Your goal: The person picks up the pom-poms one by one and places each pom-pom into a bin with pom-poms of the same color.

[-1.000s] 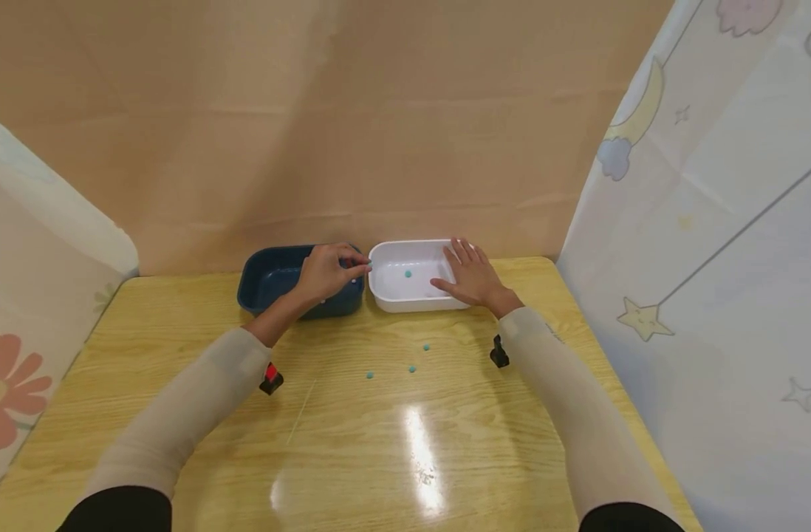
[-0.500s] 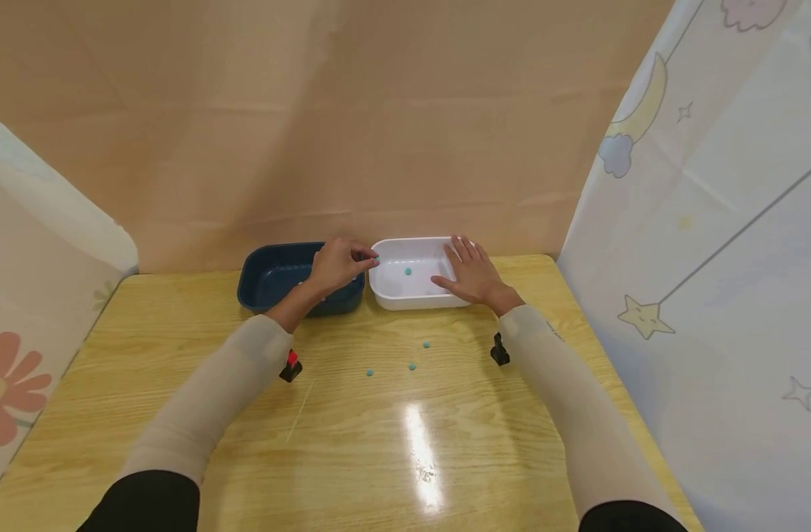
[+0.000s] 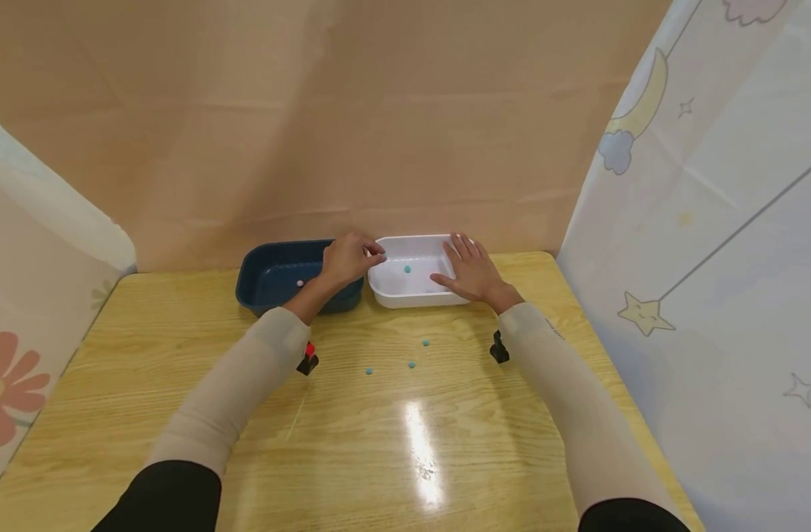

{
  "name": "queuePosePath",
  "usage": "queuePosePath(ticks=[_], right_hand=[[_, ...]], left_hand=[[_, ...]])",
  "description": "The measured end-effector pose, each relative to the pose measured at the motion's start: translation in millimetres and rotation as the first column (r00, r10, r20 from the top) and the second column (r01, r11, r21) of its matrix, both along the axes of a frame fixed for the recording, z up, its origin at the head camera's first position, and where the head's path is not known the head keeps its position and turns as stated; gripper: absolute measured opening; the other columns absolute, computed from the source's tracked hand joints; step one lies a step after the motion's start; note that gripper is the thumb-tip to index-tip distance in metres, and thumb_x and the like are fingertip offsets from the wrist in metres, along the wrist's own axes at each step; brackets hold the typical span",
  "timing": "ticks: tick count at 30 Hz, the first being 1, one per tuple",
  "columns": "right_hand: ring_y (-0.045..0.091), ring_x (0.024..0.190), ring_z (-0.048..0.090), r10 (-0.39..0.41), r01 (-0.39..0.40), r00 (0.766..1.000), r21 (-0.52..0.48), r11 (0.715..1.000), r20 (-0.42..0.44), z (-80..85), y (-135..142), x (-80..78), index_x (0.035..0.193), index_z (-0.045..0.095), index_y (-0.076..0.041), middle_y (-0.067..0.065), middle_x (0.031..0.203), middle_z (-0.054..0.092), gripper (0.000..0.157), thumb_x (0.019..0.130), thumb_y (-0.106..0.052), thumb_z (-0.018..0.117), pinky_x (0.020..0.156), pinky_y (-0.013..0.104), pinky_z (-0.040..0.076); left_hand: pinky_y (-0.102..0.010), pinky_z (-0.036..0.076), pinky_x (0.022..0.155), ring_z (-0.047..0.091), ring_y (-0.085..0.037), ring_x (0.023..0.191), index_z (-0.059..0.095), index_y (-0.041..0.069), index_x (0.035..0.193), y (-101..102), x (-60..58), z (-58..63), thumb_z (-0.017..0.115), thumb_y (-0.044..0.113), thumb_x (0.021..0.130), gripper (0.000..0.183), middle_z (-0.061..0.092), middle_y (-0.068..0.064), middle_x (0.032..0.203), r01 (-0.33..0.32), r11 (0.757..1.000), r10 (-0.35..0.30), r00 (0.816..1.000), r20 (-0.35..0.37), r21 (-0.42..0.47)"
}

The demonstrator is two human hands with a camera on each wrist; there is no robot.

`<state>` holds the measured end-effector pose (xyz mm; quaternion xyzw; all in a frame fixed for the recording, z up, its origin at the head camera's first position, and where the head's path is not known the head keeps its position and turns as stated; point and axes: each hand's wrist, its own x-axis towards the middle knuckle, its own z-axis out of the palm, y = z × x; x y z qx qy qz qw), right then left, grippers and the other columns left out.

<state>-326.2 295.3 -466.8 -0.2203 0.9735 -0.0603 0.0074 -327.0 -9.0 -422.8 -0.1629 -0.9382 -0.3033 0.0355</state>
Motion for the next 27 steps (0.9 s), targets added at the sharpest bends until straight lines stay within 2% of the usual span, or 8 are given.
queuePosePath(ticks=[5,12,16,22,27], right_hand=[[0.042,0.164,0.002,-0.001,0.001,1.0,0.0,1.0,0.006,-0.9,0.5,0.1,0.169,0.014,0.0,0.022,0.177,0.002,0.092,0.107,-0.058,0.048,0.13,0.06,0.002],[0.041,0.164,0.001,-0.002,0.002,1.0,-0.011,1.0,0.008,-1.7,1.0,-1.1,0.169,0.013,0.001,0.022,0.177,0.002,0.094,0.107,-0.062,0.044,0.13,0.06,0.002],[0.042,0.164,0.001,0.001,-0.001,1.0,-0.019,1.0,0.002,-2.2,0.7,-1.7,0.169,0.014,0.001,0.022,0.177,0.003,0.094,0.106,-0.062,0.044,0.13,0.06,0.002],[0.041,0.164,0.001,-0.003,0.003,1.0,-0.008,1.0,0.003,-1.9,0.7,-0.8,0.169,0.012,0.0,0.022,0.177,0.002,0.092,0.107,-0.057,0.048,0.131,0.059,0.002],[0.041,0.164,0.0,-0.005,0.005,1.0,-0.01,1.0,0.008,-0.7,0.9,-0.4,0.169,0.013,0.001,0.021,0.177,0.002,0.092,0.107,-0.059,0.046,0.131,0.059,0.001]], left_hand=[[-0.049,0.053,0.092,0.069,-0.019,0.096,0.086,0.022,0.111,5.1,-1.3,0.8,0.077,0.035,0.099,0.019,0.08,0.006,0.106,-0.012,1.0,0.012,1.0,0.024,-0.021],[-0.042,0.055,0.08,0.07,-0.018,0.091,0.086,0.022,0.112,7.5,-4.8,-0.6,0.076,0.033,0.1,0.019,0.081,0.005,0.105,-0.045,0.997,0.043,0.999,-0.031,-0.064],[-0.04,0.055,0.077,0.07,-0.018,0.089,0.086,0.022,0.111,7.1,-5.5,-1.3,0.078,0.032,0.098,0.018,0.081,0.005,0.104,-0.064,0.996,0.062,0.997,-0.039,-0.057],[-0.04,0.055,0.077,0.069,-0.017,0.088,0.085,0.023,0.115,6.9,-5.5,-2.2,0.077,0.035,0.099,0.022,0.08,0.006,0.107,-0.058,0.997,0.057,0.998,-0.031,-0.059],[-0.041,0.055,0.077,0.069,-0.017,0.087,0.086,0.022,0.114,5.1,-2.8,-1.4,0.078,0.036,0.098,0.022,0.08,0.005,0.108,-0.048,0.998,0.046,0.998,-0.038,-0.05]])
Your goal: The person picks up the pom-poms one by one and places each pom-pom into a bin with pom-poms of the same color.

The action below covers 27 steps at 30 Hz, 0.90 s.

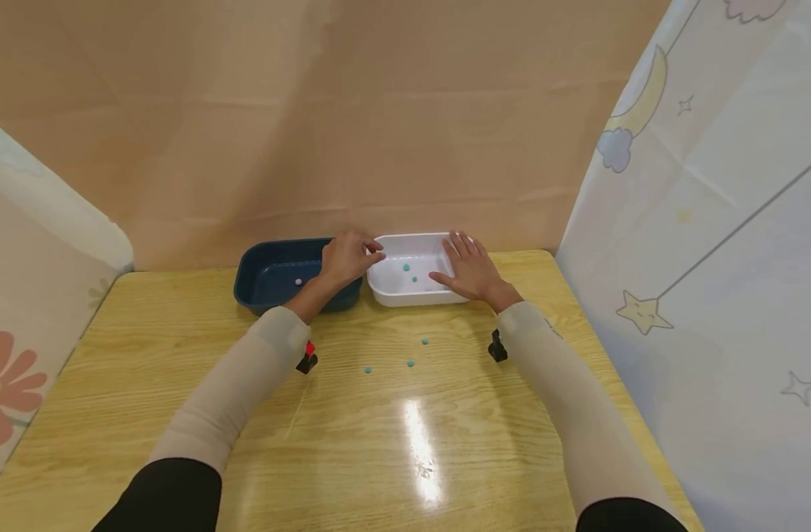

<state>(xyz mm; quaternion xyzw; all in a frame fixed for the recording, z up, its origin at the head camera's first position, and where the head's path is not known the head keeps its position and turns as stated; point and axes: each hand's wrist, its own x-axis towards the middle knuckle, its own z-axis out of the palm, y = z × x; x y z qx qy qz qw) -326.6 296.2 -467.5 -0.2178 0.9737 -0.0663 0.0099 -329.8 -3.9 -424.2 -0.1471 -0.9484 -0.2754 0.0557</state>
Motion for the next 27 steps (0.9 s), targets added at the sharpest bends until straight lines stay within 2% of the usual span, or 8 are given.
queuePosePath(ticks=[6,9,17,27], right_hand=[[0.042,0.164,0.001,0.001,-0.001,1.0,0.004,1.0,-0.002,-0.3,0,-0.1,0.169,0.013,0.001,0.022,0.177,0.002,0.095,0.107,-0.064,0.042,0.13,0.06,0.002],[0.042,0.164,0.001,0.002,-0.002,1.0,0.009,1.0,0.002,-0.2,1,0.3,0.169,0.013,0.001,0.022,0.177,0.002,0.092,0.108,-0.06,0.043,0.13,0.06,0.002],[0.042,0.164,-0.001,0.007,-0.007,1.0,0.018,1.0,0.012,-0.8,1,0.1,0.169,0.011,0.002,0.023,0.177,0.0,0.087,0.11,-0.051,0.047,0.13,0.06,0.0],[0.041,0.164,-0.002,0.003,-0.003,0.999,0.025,1.0,0.035,1.9,0,0.3,0.169,0.009,0.002,0.022,0.177,-0.003,0.085,0.112,-0.055,0.037,0.13,0.059,-0.001]], left_hand=[[-0.038,0.053,0.068,0.065,-0.015,0.074,0.086,0.022,0.113,-4,4.8,0.6,0.078,0.037,0.098,0.023,0.08,0.006,0.108,0.029,1.0,-0.029,0.999,-0.031,-0.002],[-0.037,0.051,0.064,0.062,-0.015,0.069,0.086,0.021,0.114,-6,7.2,0.6,0.078,0.037,0.097,0.024,0.08,0.006,0.107,0.047,0.999,-0.047,0.998,-0.042,-0.005],[-0.036,0.051,0.062,0.065,-0.014,0.074,0.087,0.02,0.111,-11,15.1,-0.3,0.08,0.033,0.096,0.021,0.079,0.005,0.103,0.081,0.997,-0.08,0.994,-0.08,0.012],[-0.03,0.046,0.052,0.067,-0.013,0.074,0.086,0.02,0.111,-16,26.8,0.4,0.079,0.034,0.097,0.021,0.08,0.004,0.101,0.128,0.992,-0.127,0.986,-0.112,-0.002]])
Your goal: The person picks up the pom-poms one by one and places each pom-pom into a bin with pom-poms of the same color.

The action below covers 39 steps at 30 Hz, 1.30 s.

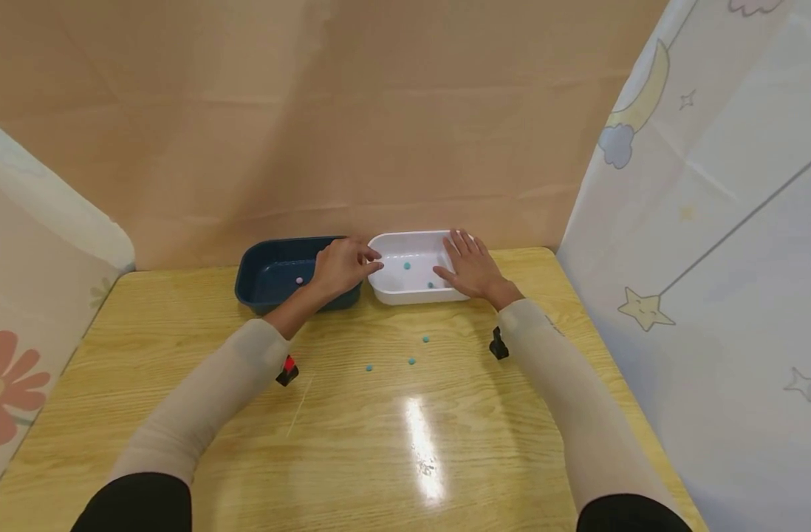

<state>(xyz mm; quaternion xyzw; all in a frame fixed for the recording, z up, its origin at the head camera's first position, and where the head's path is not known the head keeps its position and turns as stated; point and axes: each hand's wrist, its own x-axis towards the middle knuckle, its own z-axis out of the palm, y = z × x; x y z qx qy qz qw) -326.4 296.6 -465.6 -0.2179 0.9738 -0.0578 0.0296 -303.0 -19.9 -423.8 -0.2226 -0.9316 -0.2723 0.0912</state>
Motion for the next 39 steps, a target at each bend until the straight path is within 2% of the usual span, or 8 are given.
queuePosePath(ticks=[10,29,34,39], right_hand=[[0.041,0.163,-0.004,-0.001,0.001,1.0,-0.006,1.0,0.012,-0.3,-1,-0.8,0.168,0.007,0.003,0.022,0.176,-0.004,0.084,0.113,-0.055,0.032,0.13,0.059,-0.003],[0.042,0.163,-0.004,0.0,0.0,1.0,-0.008,1.0,0.0,1.7,-1,-0.2,0.168,0.008,0.005,0.023,0.176,-0.003,0.079,0.114,-0.048,0.031,0.13,0.058,-0.003],[0.041,0.164,-0.005,-0.003,0.003,1.0,-0.008,1.0,0.005,0.4,0,-0.4,0.168,0.007,0.004,0.022,0.176,-0.004,0.079,0.114,-0.049,0.03,0.131,0.057,-0.003],[0.04,0.164,-0.006,0.0,0.0,1.0,0.005,1.0,0.011,-1.4,1,-0.6,0.168,0.006,0.004,0.021,0.176,-0.006,0.081,0.114,-0.052,0.028,0.131,0.056,-0.005]], left_hand=[[-0.029,0.047,0.05,0.068,-0.012,0.076,0.087,0.019,0.109,-3,13.4,-0.2,0.08,0.034,0.097,0.02,0.079,0.004,0.103,0.071,0.997,-0.071,0.997,-0.023,0.011],[-0.023,0.044,0.052,0.066,-0.012,0.075,0.087,0.018,0.109,-9,45.6,-6.4,0.082,0.032,0.095,0.02,0.077,0.001,0.101,0.164,0.986,-0.164,0.986,-0.021,0.009],[-0.024,0.044,0.056,0.063,-0.014,0.076,0.087,0.014,0.107,-12,53.4,-12.1,0.084,0.028,0.093,0.02,0.078,-0.001,0.103,0.188,0.982,-0.187,0.982,-0.029,0.014],[-0.024,0.041,0.052,0.059,-0.012,0.069,0.087,0.016,0.106,-19,61.5,-19.4,0.085,0.029,0.092,0.02,0.078,0.001,0.1,0.207,0.978,-0.207,0.977,-0.043,0.001]])
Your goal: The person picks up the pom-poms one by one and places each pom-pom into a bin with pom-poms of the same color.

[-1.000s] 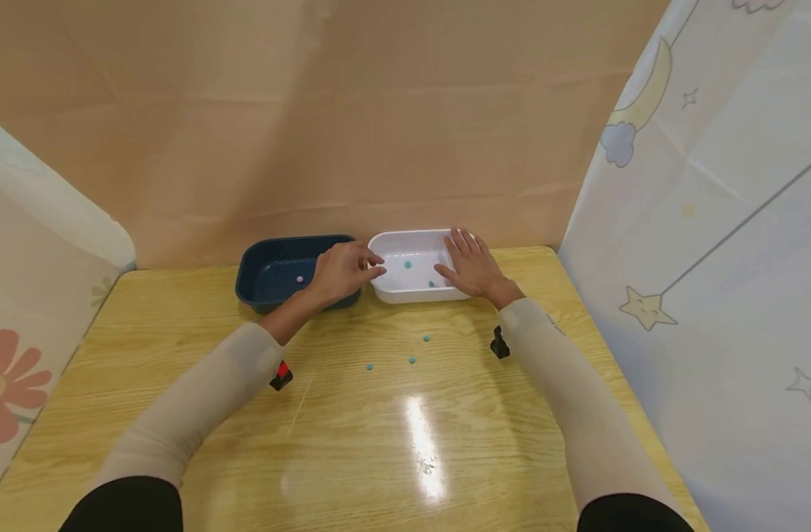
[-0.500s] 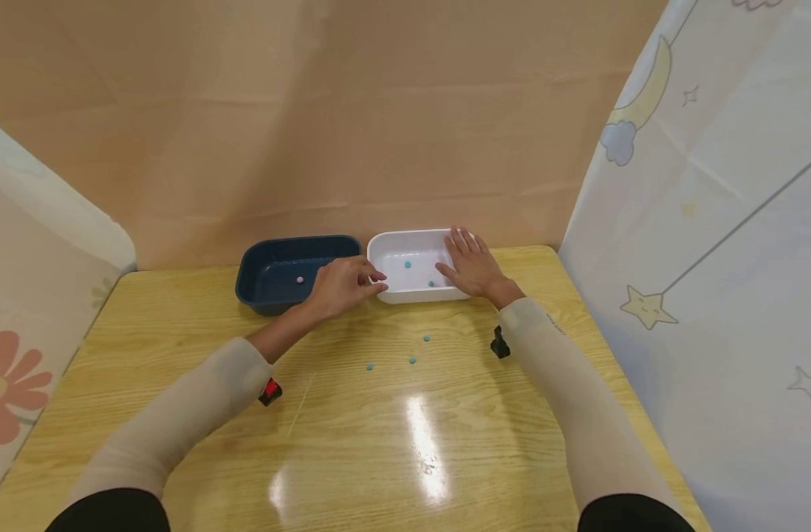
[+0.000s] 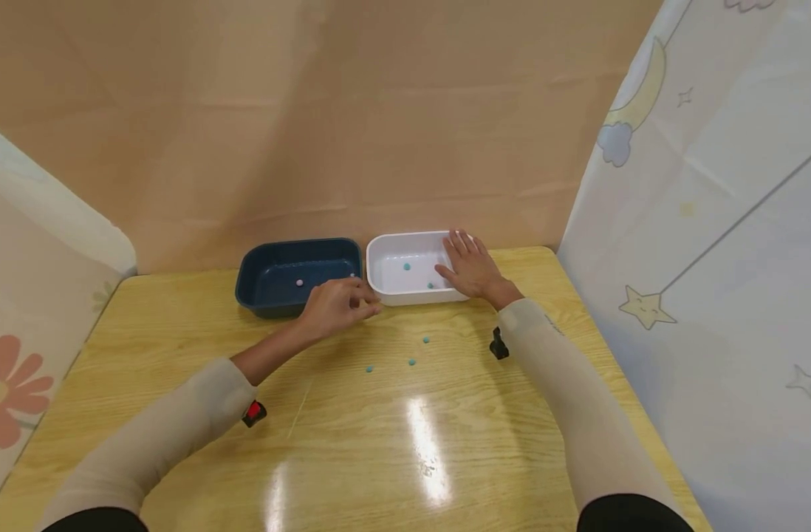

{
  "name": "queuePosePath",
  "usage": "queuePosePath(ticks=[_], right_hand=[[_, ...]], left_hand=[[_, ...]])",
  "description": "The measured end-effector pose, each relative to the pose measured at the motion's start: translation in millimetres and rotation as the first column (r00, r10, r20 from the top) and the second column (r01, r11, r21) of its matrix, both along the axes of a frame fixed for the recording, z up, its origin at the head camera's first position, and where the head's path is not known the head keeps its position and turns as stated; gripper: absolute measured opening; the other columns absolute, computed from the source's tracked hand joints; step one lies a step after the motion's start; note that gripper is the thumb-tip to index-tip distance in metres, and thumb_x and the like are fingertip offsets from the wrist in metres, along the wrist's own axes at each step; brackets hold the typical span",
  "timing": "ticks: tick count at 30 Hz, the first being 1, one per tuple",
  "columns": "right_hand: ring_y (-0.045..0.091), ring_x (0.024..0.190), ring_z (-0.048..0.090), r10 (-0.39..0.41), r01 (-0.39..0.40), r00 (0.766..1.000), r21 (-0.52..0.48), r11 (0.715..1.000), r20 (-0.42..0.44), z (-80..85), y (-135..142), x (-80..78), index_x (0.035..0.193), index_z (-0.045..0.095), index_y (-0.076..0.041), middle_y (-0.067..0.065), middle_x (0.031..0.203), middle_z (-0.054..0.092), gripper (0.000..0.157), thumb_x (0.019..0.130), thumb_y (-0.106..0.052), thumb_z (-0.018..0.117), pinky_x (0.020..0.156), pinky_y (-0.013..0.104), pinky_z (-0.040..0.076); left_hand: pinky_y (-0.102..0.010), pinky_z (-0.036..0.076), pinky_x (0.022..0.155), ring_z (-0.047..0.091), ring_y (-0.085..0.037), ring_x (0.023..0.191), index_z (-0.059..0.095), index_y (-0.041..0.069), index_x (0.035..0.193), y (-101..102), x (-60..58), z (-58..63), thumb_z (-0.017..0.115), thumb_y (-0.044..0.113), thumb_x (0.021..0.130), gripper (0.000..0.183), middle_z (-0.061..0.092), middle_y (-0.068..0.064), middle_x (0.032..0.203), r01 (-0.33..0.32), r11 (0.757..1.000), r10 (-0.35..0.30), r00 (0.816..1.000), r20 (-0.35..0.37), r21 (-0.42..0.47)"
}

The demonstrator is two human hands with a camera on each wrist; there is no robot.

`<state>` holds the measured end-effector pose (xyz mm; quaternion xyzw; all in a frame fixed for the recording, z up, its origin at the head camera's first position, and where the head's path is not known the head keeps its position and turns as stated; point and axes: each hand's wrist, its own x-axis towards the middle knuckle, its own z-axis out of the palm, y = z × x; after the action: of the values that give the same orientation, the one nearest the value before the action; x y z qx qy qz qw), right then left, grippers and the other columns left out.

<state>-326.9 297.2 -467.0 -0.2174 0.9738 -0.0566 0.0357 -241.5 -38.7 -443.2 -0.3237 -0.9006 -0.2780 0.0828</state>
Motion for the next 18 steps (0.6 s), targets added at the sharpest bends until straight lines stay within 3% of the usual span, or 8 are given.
queuePosePath(ticks=[11,18], right_hand=[[0.041,0.163,-0.005,-0.006,0.006,1.0,-0.011,1.0,0.004,0.6,0,1.3,0.168,0.007,0.004,0.022,0.176,-0.004,0.08,0.114,-0.05,0.03,0.13,0.057,-0.004],[0.041,0.163,-0.005,-0.001,0.001,1.0,-0.011,1.0,-0.001,-0.5,0,0.4,0.168,0.006,0.004,0.022,0.176,-0.005,0.08,0.114,-0.05,0.029,0.13,0.057,-0.005]], left_hand=[[-0.019,0.043,0.051,0.064,-0.009,0.071,0.087,0.015,0.104,-14,13.5,-12.0,0.087,0.028,0.09,0.019,0.077,0.003,0.097,0.077,0.997,-0.077,0.997,-0.019,0.026],[-0.019,0.041,0.053,0.056,-0.004,0.066,0.088,0.017,0.104,-23,21.1,-22.7,0.089,0.028,0.089,0.018,0.075,0.007,0.096,0.09,0.996,-0.09,0.996,-0.015,-0.016]])
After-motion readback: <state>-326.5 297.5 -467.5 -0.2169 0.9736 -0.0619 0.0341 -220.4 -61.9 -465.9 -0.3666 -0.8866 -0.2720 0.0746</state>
